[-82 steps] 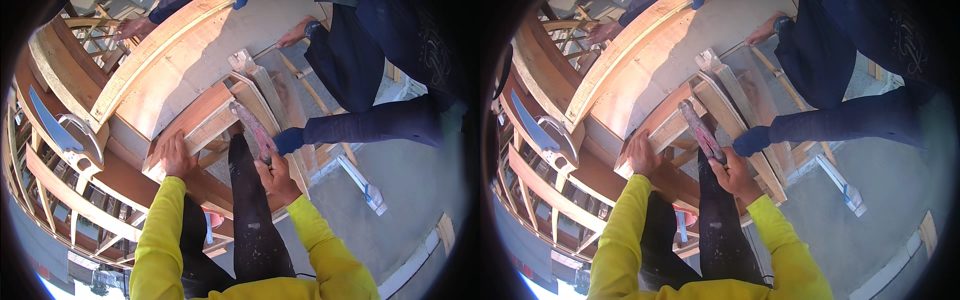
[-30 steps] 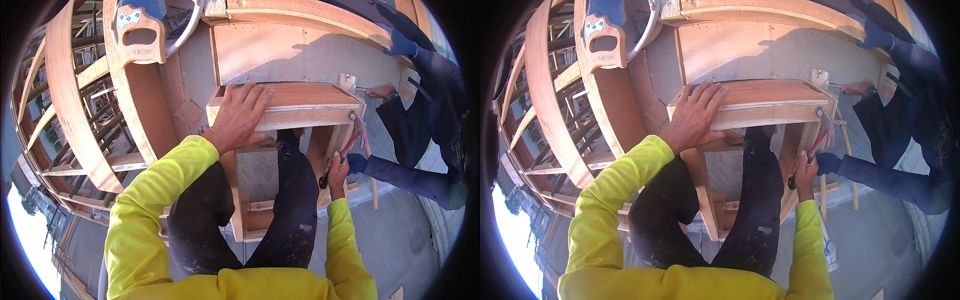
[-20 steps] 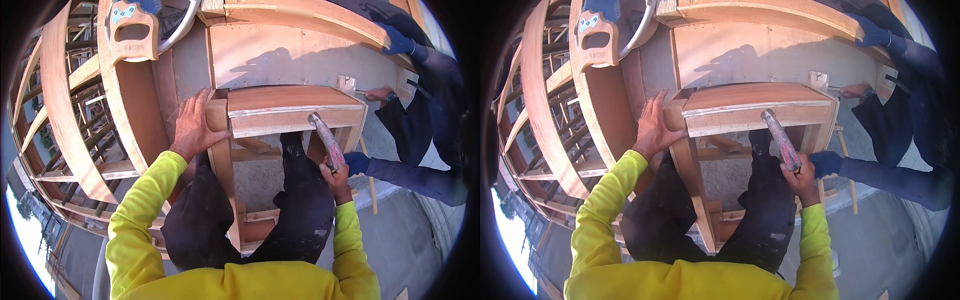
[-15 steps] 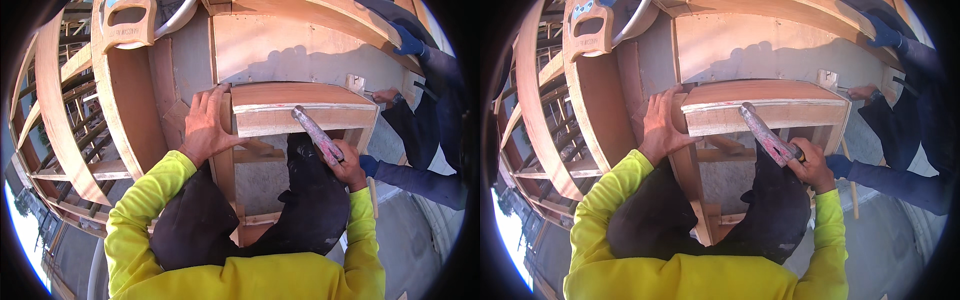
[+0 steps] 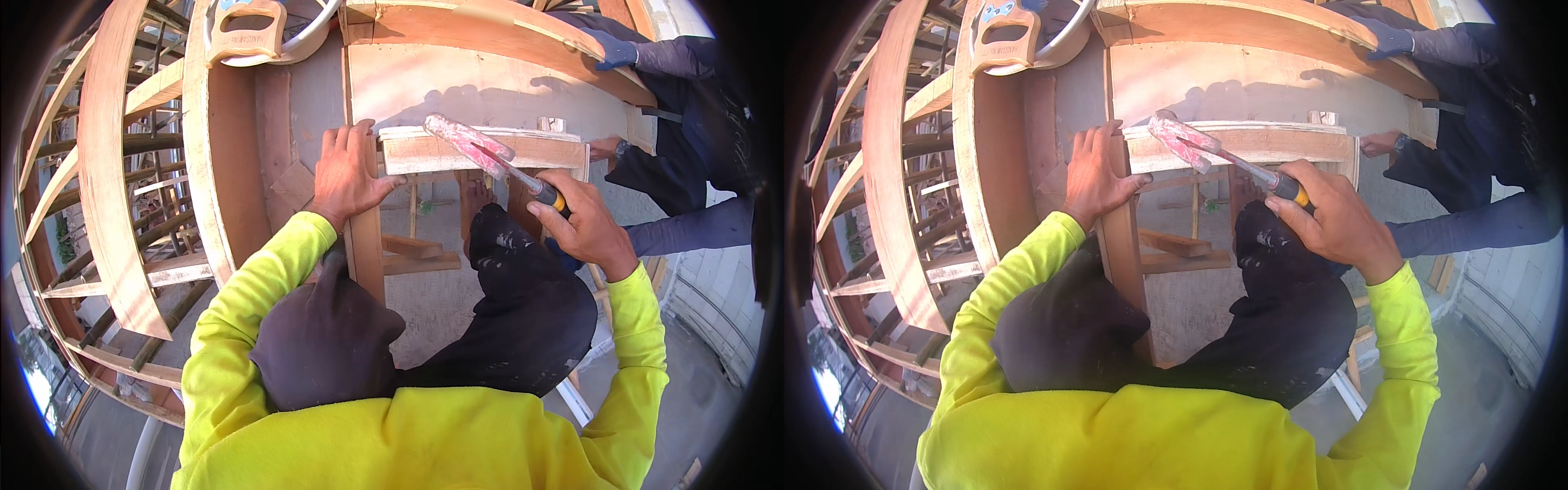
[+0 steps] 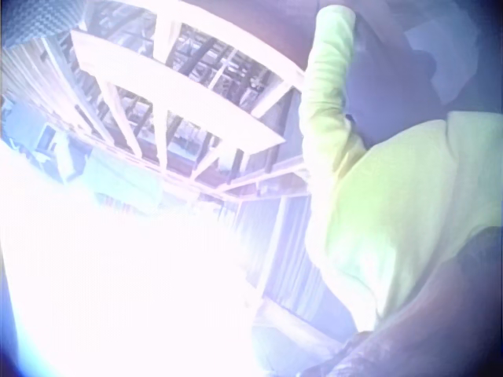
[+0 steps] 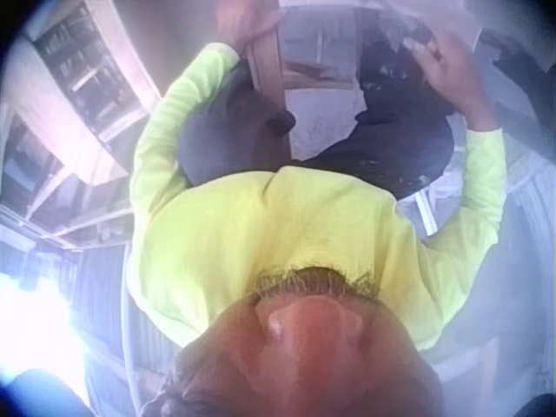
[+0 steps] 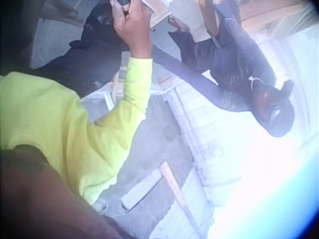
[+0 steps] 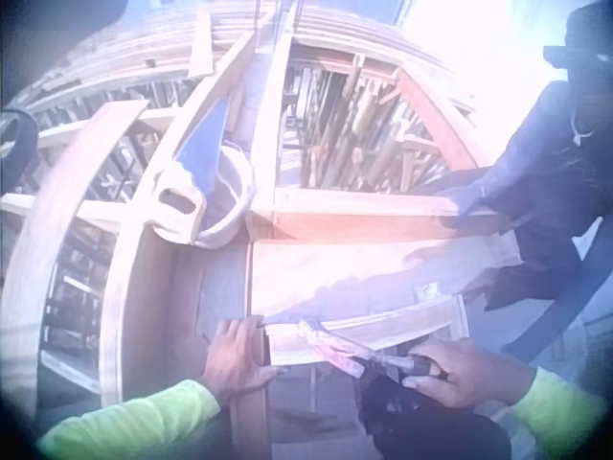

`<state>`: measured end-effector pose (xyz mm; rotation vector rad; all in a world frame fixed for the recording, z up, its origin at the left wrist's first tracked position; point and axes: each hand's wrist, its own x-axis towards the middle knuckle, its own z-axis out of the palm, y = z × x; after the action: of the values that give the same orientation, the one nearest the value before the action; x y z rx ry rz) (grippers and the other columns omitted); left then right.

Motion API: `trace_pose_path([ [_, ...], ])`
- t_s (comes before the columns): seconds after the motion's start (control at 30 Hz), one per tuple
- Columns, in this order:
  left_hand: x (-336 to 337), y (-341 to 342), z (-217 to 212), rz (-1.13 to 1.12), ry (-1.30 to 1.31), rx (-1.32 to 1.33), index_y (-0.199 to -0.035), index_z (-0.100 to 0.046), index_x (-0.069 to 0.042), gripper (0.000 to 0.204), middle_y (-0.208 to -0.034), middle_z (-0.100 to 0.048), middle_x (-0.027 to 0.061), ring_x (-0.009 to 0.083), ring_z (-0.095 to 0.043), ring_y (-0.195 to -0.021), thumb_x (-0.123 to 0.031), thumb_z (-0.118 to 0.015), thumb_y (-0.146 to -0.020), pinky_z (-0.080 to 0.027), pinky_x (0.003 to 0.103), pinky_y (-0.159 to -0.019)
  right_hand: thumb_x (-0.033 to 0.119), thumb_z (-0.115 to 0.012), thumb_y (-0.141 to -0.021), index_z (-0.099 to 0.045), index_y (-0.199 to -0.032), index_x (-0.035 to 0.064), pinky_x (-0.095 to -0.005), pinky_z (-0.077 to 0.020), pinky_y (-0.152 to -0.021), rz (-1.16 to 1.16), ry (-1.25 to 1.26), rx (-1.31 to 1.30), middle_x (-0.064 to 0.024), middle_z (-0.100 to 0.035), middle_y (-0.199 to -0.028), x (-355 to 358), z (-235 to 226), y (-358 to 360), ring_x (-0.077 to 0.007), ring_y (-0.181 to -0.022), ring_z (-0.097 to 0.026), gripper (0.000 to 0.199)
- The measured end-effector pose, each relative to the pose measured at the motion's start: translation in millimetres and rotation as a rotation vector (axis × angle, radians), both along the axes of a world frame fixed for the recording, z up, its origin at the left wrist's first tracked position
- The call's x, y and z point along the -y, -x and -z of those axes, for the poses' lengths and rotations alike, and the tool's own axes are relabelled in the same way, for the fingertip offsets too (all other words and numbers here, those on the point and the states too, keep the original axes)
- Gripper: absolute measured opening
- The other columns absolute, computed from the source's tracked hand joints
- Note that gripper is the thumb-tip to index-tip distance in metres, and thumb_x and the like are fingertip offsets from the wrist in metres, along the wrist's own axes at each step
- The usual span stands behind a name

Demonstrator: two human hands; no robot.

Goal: The person assembles a curved wooden structure by positioning planks, measuring with a tape measure, and hammering nails to secure the pieces. A coworker assists by holding planks in place.

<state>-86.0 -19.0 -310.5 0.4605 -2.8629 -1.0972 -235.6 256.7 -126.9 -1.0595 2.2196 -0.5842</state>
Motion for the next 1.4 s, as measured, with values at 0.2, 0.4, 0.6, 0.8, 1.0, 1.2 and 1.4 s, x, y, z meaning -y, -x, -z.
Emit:
trace_pose_path([
  [0.2, -1, 0, -10, 0.000, 0.030, -0.029, -0.137, -0.054, -0.008, 0.085, -0.124, -0.059, 0.0137, 0.0377, -0.051, -0.117, -0.040, -0.088, -0.066, -0.048, 0.049, -0.098, 0.019, -0.059, -0.103, -0.049, -0.135, -0.0028, -0.0238, -0.0475, -0.062, 0.405, 0.603, 0.223, -0.0044, -0.060, -0.093, 32, -47, -93, -0.0071, -0.071, -0.057, 0.040],
  [0.4, -4, 3, -1, -0.010, 0.073, -0.024, -0.138, -0.056, -0.013, 0.083, -0.124, -0.060, 0.0118, 0.0373, -0.053, -0.114, -0.043, -0.088, -0.068, -0.053, 0.050, -0.092, 0.018, -0.056, -0.104, -0.051, -0.130, -0.0058, -0.0340, -0.0498, -0.068, 0.660, 0.434, 0.035, -0.0144, -0.063, -0.089, 38, 49, -164, -0.0228, -0.075, -0.063, 0.036],
  [0.6, -4, 2, 0, -0.008, 0.091, -0.034, -0.138, -0.057, -0.009, 0.082, -0.124, -0.062, 0.0123, 0.0375, -0.054, -0.116, -0.043, -0.086, -0.069, -0.051, 0.051, -0.094, 0.017, -0.061, -0.101, -0.053, -0.128, -0.0069, -0.0397, -0.0514, -0.076, 0.631, 0.266, -0.003, -0.0211, -0.067, -0.096, 26, 67, -163, -0.0354, -0.089, -0.068, 0.036],
  [0.8, 2, -6, 8, -0.022, 0.113, -0.073, -0.136, -0.060, -0.013, 0.081, -0.122, -0.064, 0.0105, 0.0364, -0.056, -0.112, -0.046, -0.088, -0.067, -0.053, 0.048, -0.094, 0.016, -0.056, -0.104, -0.048, -0.130, -0.0059, -0.0275, -0.0506, -0.065, 0.574, 1.281, -0.099, -0.0054, -0.059, -0.089, 86, -25, -131, -0.0102, -0.070, -0.059, 0.035],
  [1.0, -1, 3, 3, -0.026, 0.036, -0.038, -0.137, -0.058, -0.007, 0.082, -0.126, -0.062, 0.0144, 0.0383, -0.054, -0.117, -0.041, -0.088, -0.069, -0.049, 0.050, -0.098, 0.025, -0.058, -0.102, -0.051, -0.127, 0.0012, -0.0489, -0.0497, -0.073, 0.501, 0.100, -0.098, -0.0288, -0.065, -0.088, 21, 98, -116, -0.0486, -0.087, -0.066, 0.035],
  [1.2, -3, -8, 10, -0.007, 0.054, -0.035, -0.134, -0.058, -0.004, 0.079, -0.122, -0.062, 0.0161, 0.0393, -0.055, -0.111, -0.039, -0.087, -0.069, -0.049, 0.049, -0.096, 0.016, -0.058, -0.104, -0.053, -0.115, -0.0026, -0.0386, -0.0509, -0.066, 0.576, 0.744, -0.162, -0.0181, -0.066, -0.088, 68, -5, -118, -0.0281, -0.077, -0.068, 0.022],
  [1.4, -2, 7, -2, 0.058, 0.086, -0.071, -0.132, -0.057, -0.001, 0.078, -0.122, -0.061, 0.0175, 0.0401, -0.054, -0.108, -0.039, -0.087, -0.070, -0.048, 0.049, -0.096, 0.019, -0.059, -0.103, -0.052, -0.115, -0.0011, -0.0433, -0.0498, -0.067, 0.485, 0.349, -0.198, -0.0223, -0.065, -0.087, 16, 80, -120, -0.0378, -0.078, -0.067, 0.025],
])
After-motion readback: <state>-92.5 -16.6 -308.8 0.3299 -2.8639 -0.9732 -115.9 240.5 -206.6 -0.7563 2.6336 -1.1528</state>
